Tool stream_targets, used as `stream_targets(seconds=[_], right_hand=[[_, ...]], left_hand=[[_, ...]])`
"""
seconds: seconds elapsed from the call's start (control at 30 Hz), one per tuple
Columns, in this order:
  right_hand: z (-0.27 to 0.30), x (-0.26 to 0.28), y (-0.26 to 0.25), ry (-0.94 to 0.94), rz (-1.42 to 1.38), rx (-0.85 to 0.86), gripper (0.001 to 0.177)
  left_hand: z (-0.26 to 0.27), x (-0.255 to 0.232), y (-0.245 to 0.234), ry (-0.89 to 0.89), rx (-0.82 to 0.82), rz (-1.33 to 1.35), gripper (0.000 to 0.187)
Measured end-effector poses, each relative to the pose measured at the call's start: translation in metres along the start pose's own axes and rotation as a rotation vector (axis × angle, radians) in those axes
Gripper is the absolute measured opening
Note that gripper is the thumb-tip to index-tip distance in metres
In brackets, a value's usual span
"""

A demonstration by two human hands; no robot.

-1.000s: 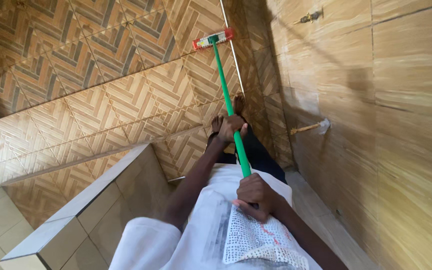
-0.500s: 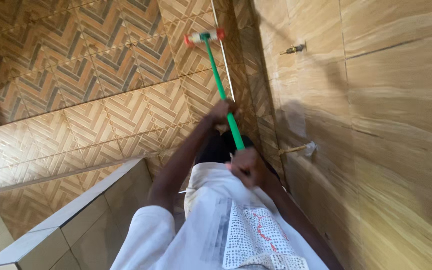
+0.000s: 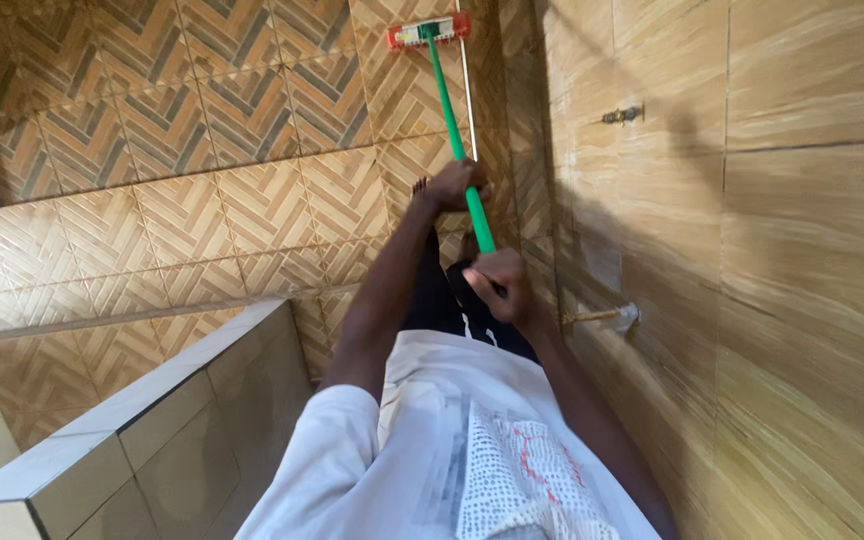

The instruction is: The person scrubs the tiled floor of a room using a long-handled brush, moving the brush back and forth across the tiles.

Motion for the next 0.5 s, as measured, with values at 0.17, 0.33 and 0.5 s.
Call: stream_targets(seconds=[0.17,0.33,0.5], right_hand=[[-0.017,0.015,0.009,0.065,0.058,0.004,0.03],[0.027,0.067,0.006,-0.061,-0.005,0.067,0.026],[0.04,0.025,0.012,0.062,0.086,0.085,0.025]], left_hand=[[-0.002,0.011,-0.011,0.063,0.02,0.113,0.024],[0.04,-0.048,0.025,-0.035,-0.111,0.156,0.023],[0.04,-0.049,0.023,-0.039,-0.218,0.163,0.021]])
Point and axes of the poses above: each hand's wrist, its own z-axis away from the middle knuckle, its own y-axis out of the palm, x = y × z, the point moved 10 cm from there along -z, towards the middle knuckle, and after that the axes turned 7 degrees about y, right-handed, at the moved point
